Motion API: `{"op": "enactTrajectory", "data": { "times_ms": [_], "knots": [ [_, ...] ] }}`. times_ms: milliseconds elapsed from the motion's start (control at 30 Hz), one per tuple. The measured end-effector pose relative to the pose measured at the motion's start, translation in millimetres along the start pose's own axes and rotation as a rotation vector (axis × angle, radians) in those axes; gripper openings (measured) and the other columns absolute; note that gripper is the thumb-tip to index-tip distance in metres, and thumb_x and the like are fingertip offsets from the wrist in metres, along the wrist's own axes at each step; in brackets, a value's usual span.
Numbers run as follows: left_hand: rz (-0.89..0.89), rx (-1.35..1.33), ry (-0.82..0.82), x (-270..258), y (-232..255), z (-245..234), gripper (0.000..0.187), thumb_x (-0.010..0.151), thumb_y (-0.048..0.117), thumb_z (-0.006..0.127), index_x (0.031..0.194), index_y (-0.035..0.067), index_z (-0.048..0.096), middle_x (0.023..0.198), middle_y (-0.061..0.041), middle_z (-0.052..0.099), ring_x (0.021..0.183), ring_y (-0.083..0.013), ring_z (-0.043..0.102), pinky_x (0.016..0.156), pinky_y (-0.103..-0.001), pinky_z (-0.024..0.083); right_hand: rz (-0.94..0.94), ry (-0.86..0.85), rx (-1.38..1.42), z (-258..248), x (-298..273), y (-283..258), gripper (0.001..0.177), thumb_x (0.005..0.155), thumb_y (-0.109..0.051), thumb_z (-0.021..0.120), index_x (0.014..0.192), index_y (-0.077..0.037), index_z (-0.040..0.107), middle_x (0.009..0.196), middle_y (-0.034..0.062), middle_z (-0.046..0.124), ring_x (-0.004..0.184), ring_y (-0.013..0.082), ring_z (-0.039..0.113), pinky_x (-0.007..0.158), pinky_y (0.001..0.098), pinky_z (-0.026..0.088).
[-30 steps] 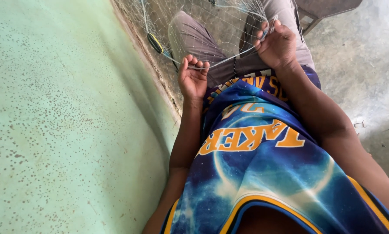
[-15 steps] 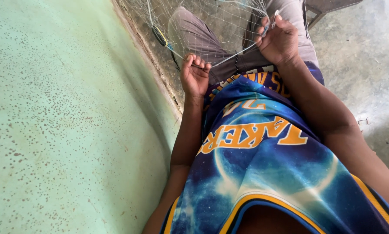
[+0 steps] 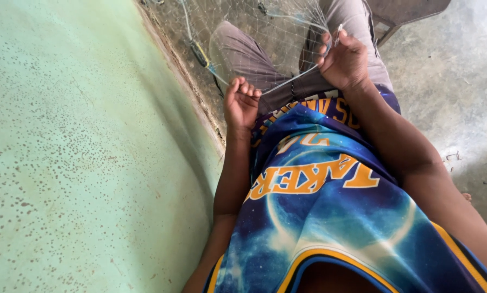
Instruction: The person is repairing a fishing net by hand, using a small white shuttle to weave and tie knots in the nylon mesh.
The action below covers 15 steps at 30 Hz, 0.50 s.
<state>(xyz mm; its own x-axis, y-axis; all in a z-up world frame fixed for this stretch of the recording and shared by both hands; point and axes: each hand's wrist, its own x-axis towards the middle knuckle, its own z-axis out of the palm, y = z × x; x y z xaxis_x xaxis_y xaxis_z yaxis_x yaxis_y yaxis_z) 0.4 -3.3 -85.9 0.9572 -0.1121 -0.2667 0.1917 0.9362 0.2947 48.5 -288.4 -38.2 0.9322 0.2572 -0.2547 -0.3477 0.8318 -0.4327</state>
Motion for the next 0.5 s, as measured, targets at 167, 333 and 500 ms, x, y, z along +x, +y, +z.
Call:
{"op": "enactTrajectory", "data": {
  "times_ms": [167, 333, 500],
  "knots": [
    [-0.074, -0.256, -0.103, -6.9, 25.9, -8.1, 0.019, 0.101, 0.021, 0.06, 0.09, 0.007, 0.066, 0.073, -0.001, 0.055, 0.068, -0.0154, 0.049, 0.065, -0.031, 0.043, -0.006, -0.137, 0.015, 3.4, -0.7, 0.8, 0.002, 0.098, -0.019, 0.075, 0.096, -0.017, 0.077, 0.116, 0.0027, 0.076, 0.09, 0.0211, 0.074, 0.077, 0.0353, 0.06],
    [-0.051, -0.119, -0.098, -8.4, 55.4, -21.6, 0.023, 0.101, 0.023, 0.061, 0.085, 0.007, 0.067, 0.07, -0.002, 0.055, 0.063, -0.0146, 0.049, 0.059, -0.029, 0.043, 0.002, -0.183, -0.125, 13.3, -2.9, -0.7, 0.008, 0.094, -0.026, 0.079, 0.09, -0.022, 0.073, 0.103, -0.0031, 0.075, 0.119, 0.0264, 0.069, 0.102, 0.044, 0.053],
    [-0.005, -0.049, -0.009, -11.4, 67.8, -37.8, 0.024, 0.101, 0.023, 0.061, 0.083, 0.009, 0.065, 0.067, 0.0, 0.049, 0.061, -0.0131, 0.046, 0.056, -0.027, 0.042, -0.016, -0.152, -0.153, 18.1, -0.7, 3.1, 0.008, 0.089, -0.024, 0.08, 0.086, -0.022, 0.074, 0.096, -0.0031, 0.075, 0.118, 0.0224, 0.067, 0.115, 0.0463, 0.043]
  ]
}}
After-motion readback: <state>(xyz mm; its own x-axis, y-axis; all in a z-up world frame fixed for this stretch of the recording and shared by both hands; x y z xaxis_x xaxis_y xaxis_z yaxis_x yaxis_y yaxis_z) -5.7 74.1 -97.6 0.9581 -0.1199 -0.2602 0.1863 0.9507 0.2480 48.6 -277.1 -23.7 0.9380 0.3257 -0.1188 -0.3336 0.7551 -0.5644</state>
